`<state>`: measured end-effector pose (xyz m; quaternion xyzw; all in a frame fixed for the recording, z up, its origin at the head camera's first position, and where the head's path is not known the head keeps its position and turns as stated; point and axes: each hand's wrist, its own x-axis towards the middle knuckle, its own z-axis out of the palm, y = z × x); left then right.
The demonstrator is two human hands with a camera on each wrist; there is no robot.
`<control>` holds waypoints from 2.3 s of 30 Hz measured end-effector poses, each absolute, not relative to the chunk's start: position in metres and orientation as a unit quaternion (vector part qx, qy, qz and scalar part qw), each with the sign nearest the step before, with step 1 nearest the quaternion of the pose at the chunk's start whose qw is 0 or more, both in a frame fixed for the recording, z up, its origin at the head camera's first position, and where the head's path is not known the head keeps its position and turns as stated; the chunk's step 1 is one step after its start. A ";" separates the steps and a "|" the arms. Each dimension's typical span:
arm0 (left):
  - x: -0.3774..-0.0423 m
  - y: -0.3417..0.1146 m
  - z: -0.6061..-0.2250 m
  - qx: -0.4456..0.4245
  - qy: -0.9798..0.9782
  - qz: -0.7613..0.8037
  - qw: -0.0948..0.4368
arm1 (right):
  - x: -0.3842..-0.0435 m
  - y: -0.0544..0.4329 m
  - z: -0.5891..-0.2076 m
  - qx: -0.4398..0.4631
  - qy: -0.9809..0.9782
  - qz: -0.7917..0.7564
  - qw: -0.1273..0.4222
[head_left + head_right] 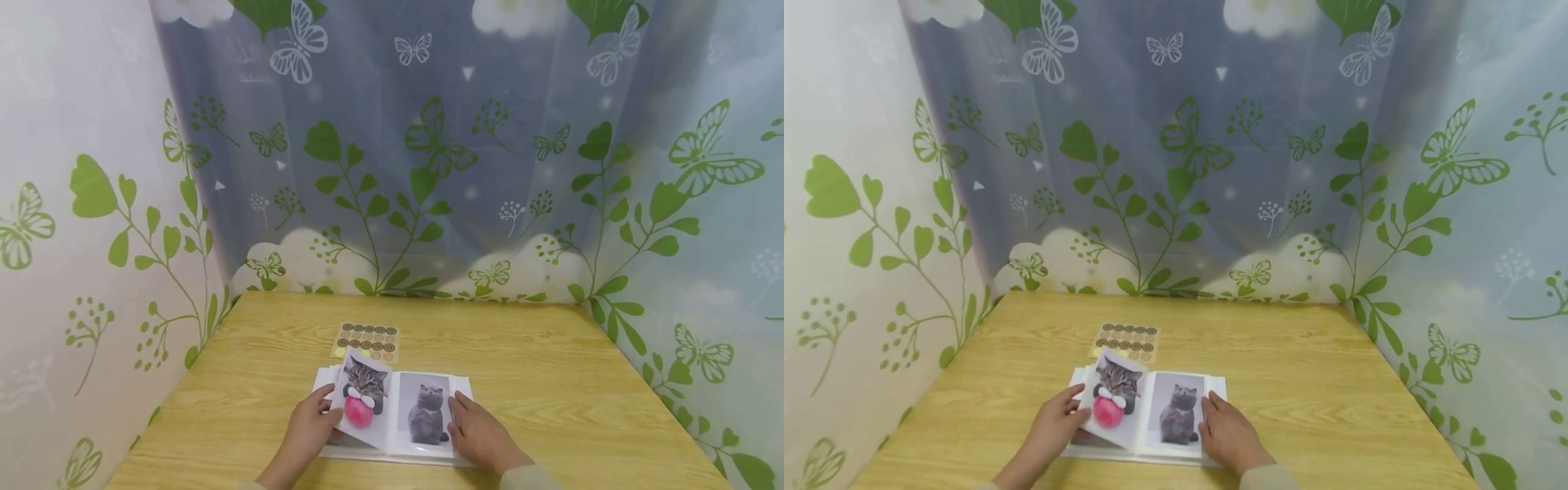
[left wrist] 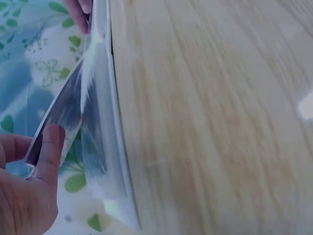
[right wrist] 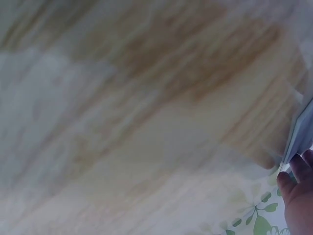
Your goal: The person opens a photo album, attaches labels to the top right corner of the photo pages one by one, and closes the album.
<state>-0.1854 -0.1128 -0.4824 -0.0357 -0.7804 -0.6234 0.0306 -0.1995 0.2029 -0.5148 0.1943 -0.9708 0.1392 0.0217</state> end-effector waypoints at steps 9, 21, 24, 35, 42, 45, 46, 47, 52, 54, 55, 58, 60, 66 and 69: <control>-0.186 -0.127 -0.495 -0.022 -0.786 -0.618 0.012 | -0.200 0.203 -0.514 0.179 -0.971 0.160 0.005; -0.179 -0.131 -0.499 0.009 -0.812 -0.584 -0.002 | -0.200 0.205 -0.513 0.177 -0.970 0.169 0.007; -0.179 -0.134 -0.501 0.014 -0.819 -0.574 0.000 | -0.199 0.205 -0.513 0.178 -0.969 0.171 0.008; -0.177 -0.146 -0.504 0.025 -0.838 -0.544 0.025 | -0.201 0.204 -0.514 0.178 -0.969 0.170 0.014; -0.187 -0.152 -0.496 0.030 -0.880 -0.469 0.065 | -0.203 0.207 -0.511 0.163 -0.968 0.189 0.026; -0.195 -0.152 -0.493 0.029 -0.891 -0.446 0.077 | -0.205 0.208 -0.510 0.160 -0.968 0.190 0.033; -0.197 -0.151 -0.491 0.029 -0.893 -0.443 0.079 | -0.206 0.208 -0.509 0.160 -0.968 0.192 0.037; -0.200 -0.151 -0.491 0.027 -0.894 -0.440 0.079 | -0.208 0.209 -0.509 0.160 -0.968 0.192 0.039; -0.215 -0.150 -0.488 0.024 -0.904 -0.421 0.074 | -0.218 0.206 -0.508 0.165 -0.964 0.201 0.060; -0.221 -0.149 -0.487 0.025 -0.909 -0.411 0.067 | -0.222 0.204 -0.507 0.162 -0.963 0.206 0.061; -0.225 -0.149 -0.487 0.029 -0.911 -0.407 0.064 | -0.224 0.203 -0.506 0.160 -0.963 0.209 0.062; -0.235 -0.147 -0.486 0.033 -0.916 -0.396 0.056 | -0.231 0.198 -0.504 0.153 -0.963 0.215 0.065; -0.240 -0.146 -0.485 0.036 -0.920 -0.386 0.055 | -0.235 0.195 -0.502 0.149 -0.962 0.217 0.065; -0.257 -0.141 -0.482 0.026 -0.932 -0.355 0.075 | -0.250 0.185 -0.496 0.135 -0.962 0.229 0.052; -0.266 -0.136 -0.479 0.023 -0.932 -0.351 0.084 | -0.259 0.179 -0.492 0.123 -0.961 0.245 0.037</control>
